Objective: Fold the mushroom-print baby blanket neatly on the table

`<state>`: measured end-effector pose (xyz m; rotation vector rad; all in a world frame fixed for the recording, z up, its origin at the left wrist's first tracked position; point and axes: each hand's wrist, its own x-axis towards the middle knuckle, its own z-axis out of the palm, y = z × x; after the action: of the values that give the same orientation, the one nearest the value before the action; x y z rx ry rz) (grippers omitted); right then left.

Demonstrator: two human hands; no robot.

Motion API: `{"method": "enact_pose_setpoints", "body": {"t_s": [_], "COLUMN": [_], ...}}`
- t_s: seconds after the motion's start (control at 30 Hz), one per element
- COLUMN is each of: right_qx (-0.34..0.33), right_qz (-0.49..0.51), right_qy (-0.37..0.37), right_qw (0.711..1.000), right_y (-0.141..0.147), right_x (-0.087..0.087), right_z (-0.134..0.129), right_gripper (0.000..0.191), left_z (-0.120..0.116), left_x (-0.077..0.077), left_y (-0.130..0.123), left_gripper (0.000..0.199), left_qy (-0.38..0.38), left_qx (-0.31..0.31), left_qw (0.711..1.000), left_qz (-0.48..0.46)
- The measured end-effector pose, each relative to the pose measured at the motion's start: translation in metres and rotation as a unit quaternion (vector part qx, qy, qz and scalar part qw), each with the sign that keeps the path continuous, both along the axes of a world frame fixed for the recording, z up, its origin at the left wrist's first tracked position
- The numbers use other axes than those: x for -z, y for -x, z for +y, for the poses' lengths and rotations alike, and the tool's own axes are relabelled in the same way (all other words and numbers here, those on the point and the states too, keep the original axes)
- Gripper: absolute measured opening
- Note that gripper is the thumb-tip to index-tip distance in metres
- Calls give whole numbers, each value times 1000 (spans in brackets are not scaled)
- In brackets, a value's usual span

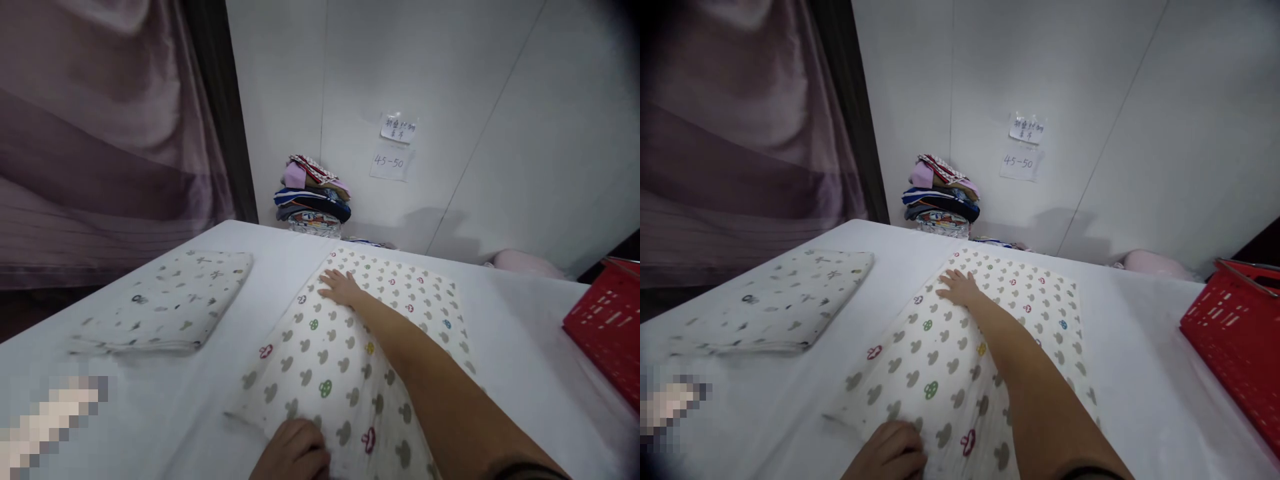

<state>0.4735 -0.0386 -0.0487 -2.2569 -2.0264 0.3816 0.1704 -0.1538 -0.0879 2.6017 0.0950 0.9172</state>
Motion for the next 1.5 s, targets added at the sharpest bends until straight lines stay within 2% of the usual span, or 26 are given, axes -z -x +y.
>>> {"method": "enact_pose_setpoints", "body": {"t_s": [0.13, 0.2, 0.27, 0.37, 0.43, 0.57, 0.7, 0.77, 0.83, 0.93, 1.0, 1.1, 1.17, 1.33, 1.5], "right_qx": [46, 44, 23, 11, 33, 111, 211, 234, 244, 214, 147, 36, 8, 29, 95], "right_qz": [-4, 11, 29, 40, 34, -2, -46, -43, -4, 68, 79, 32, -11, -37, -68], "right_qy": [1, 1, 0, -3, 1, 18, 14, -35, -122, -212, -225, -221, -215, -224, -254], "right_qw": [999, 999, 999, 999, 999, 994, 976, 971, 962, 951, 960, 974, 977, 973, 960], "right_y": [13, 25, 37, 48, 48, 28, 5, 5, 17, 52, 79, 104, 109, 105, 109], "right_x": [-2, 0, 2, 3, 3, 1, -7, -13, -17, -19, -16, -10, -6, 2, 5], "right_z": [-2, -18, -46, -105, -149, -244, -333, -367, -390, -403, -400, -387, -378, -373, -377], "right_gripper": [67, 67, 68, 70, 70, 64, 53, 44, 40, 37, 34, 27, 23, 23, 28], "left_z": [-2, -4, -6, -6, -5, -3, -1, -1, -2, -6, -10, -15, -16, -16, -18], "left_x": [-12, -21, -28, -34, -34, -30, -28, -28, -27, -26, -26, -27, -26, -26, -26], "left_y": [2, 4, 5, 6, 6, 5, 1, 0, -1, 0, -1, -6, -10, -16, -17], "left_gripper": [17, 17, 17, 19, 19, 19, 21, 23, 25, 25, 24, 23, 22, 25, 28], "left_qy": [43, 73, 88, 79, 65, 37, 3, -12, -24, -40, -53, -72, -78, -72, -106], "left_qx": [20, 17, 12, 18, 27, 33, 39, 38, 37, 25, 20, 18, 15, 13, -24], "left_qw": [998, 995, 992, 990, 991, 993, 993, 992, 991, 990, 988, 986, 985, 986, 985], "left_qz": [30, 60, 88, 113, 115, 104, 111, 117, 126, 136, 142, 152, 154, 149, 134]}}
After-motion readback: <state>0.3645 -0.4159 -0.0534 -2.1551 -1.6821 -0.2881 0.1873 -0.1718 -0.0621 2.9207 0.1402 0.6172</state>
